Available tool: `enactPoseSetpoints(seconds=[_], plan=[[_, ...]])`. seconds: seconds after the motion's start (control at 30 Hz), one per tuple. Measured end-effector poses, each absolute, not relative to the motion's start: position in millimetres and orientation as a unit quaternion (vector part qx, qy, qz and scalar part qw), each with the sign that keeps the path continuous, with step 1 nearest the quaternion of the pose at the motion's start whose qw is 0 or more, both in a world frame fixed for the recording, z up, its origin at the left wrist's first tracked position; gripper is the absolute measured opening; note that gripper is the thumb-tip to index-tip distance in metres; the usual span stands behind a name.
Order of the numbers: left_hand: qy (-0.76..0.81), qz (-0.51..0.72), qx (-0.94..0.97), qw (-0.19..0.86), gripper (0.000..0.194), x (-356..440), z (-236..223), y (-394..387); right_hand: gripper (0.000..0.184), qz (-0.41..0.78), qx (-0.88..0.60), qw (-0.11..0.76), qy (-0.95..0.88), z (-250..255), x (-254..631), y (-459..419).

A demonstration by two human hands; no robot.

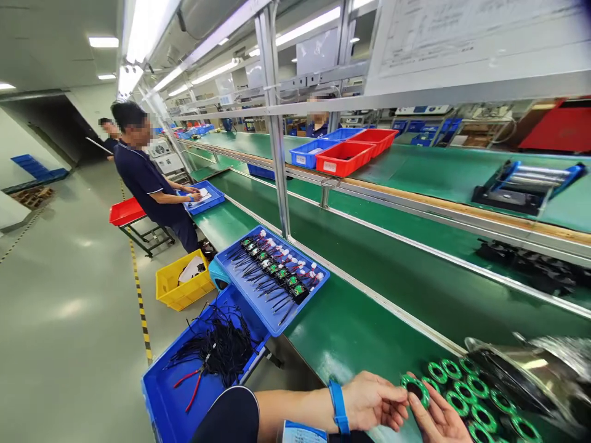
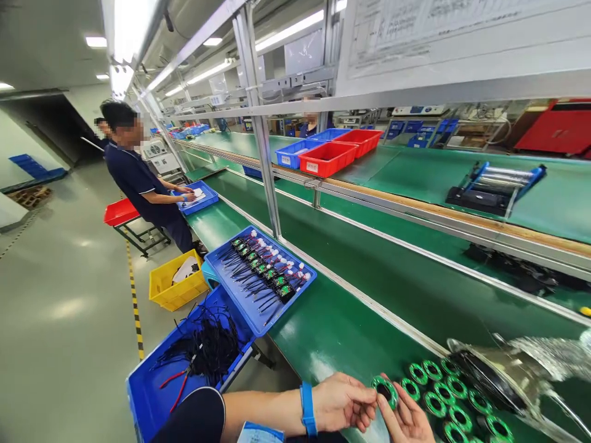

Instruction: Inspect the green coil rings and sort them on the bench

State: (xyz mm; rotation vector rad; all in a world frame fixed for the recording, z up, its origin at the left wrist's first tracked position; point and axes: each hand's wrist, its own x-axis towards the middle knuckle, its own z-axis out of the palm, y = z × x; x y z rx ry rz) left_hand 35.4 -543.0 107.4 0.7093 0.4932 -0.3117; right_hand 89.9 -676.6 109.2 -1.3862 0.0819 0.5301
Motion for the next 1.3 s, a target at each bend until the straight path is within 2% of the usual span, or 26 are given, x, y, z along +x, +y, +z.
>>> enactPoseSetpoints(seconds=[0.13,0.2,0.33,0.53,0.67,0.87,1.17,1.3], plan=[[0.237,-0.104,0.457,0.851,0.059,26.4,127.1,-548.7,0.071,0.255,-0.588,0.764,0.074,134.3,74.2,-663.7],[0.227,-0.073,0.503,0.830,0.062,25.1,132.4,-550.0,0.066,0.254,-0.580,0.773,0.050,144.8,70.9,-657.8],[0.199,-0.034,0.562,0.802,0.056,27.6,132.9,-549.1,0.057,0.258,-0.534,0.804,0.029,151.7,74.7,-654.8],[0.185,0.102,0.671,0.710,0.044,35.0,137.0,-535.6,0.059,0.227,-0.517,0.821,0.084,140.1,78.3,-665.9],[0.149,0.085,0.700,0.693,0.036,45.5,134.8,-532.7,0.064,0.226,-0.518,0.820,0.092,136.5,77.5,-672.3],[0.142,0.082,0.733,0.660,0.030,52.8,135.6,-539.9,0.060,0.203,-0.524,0.823,0.082,134.1,74.8,-681.3],[0.010,0.097,0.845,0.526,0.026,63.5,146.0,-542.7,0.066,0.186,-0.540,0.813,0.115,141.3,73.8,-695.0],[-0.100,0.236,0.879,0.402,0.016,76.0,128.8,-542.0,0.050,0.204,-0.535,0.812,0.117,155.6,76.7,-717.8]])
